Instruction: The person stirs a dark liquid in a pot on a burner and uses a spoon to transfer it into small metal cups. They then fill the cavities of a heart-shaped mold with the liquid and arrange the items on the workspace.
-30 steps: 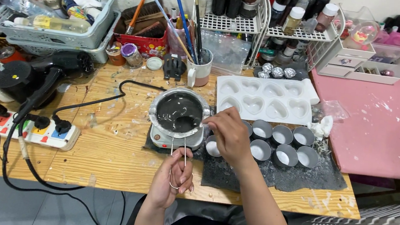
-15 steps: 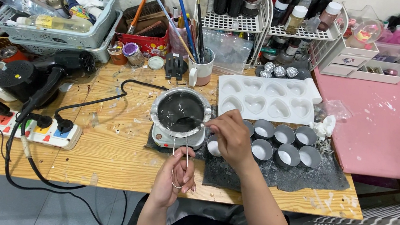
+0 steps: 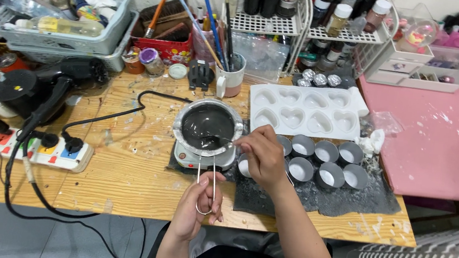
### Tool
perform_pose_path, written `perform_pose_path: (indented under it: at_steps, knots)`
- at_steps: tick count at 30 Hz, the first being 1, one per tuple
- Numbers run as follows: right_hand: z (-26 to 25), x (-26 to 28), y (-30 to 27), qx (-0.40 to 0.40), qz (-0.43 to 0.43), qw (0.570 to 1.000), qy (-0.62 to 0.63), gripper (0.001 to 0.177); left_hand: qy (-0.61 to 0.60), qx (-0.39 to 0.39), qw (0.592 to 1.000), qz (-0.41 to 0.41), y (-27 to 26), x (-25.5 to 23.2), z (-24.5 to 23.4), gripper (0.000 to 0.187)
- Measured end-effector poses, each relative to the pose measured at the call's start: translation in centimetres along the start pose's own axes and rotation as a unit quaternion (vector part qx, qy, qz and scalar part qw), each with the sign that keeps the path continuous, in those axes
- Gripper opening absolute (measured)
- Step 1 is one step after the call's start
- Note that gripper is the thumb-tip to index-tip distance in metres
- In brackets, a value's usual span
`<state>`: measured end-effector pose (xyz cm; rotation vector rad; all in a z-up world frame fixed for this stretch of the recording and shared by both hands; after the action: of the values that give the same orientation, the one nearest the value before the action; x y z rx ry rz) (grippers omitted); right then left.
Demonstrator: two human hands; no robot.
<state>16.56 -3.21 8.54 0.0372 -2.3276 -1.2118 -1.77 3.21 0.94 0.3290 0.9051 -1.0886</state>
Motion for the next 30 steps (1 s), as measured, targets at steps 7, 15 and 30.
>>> perform_pose_path:
  at_steps: [7,15,30]
  knots:
    - [0.1,0.2,0.6,-0.04,-0.025,0.996,-0.071,0.009,0.008,0.016,1.0,-0.004,0.1,0.2,0.4,0.04]
    - [0.5,0.6,0.2,0.002,-0.036,0.999,0.039,0.008,0.011,0.011,1.0,-0.009,0.1,0.5,0.1,0.041]
    - [0.9,1.1,0.4,-0.007,-0.037,0.999,0.028,0.008,0.038,0.017,0.999,-0.011,-0.3,0.5,0.3,0.041]
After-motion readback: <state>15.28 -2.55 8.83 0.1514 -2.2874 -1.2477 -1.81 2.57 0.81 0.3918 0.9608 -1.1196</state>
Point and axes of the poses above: each hand's wrist, its own y-axis towards the middle knuckle, its own z-axis out of the palm, x = y × z, the point moved 3 cm from there along y, towards the middle knuckle, and after that the axes turned 1 degree about -z, right-handed, at the moved point
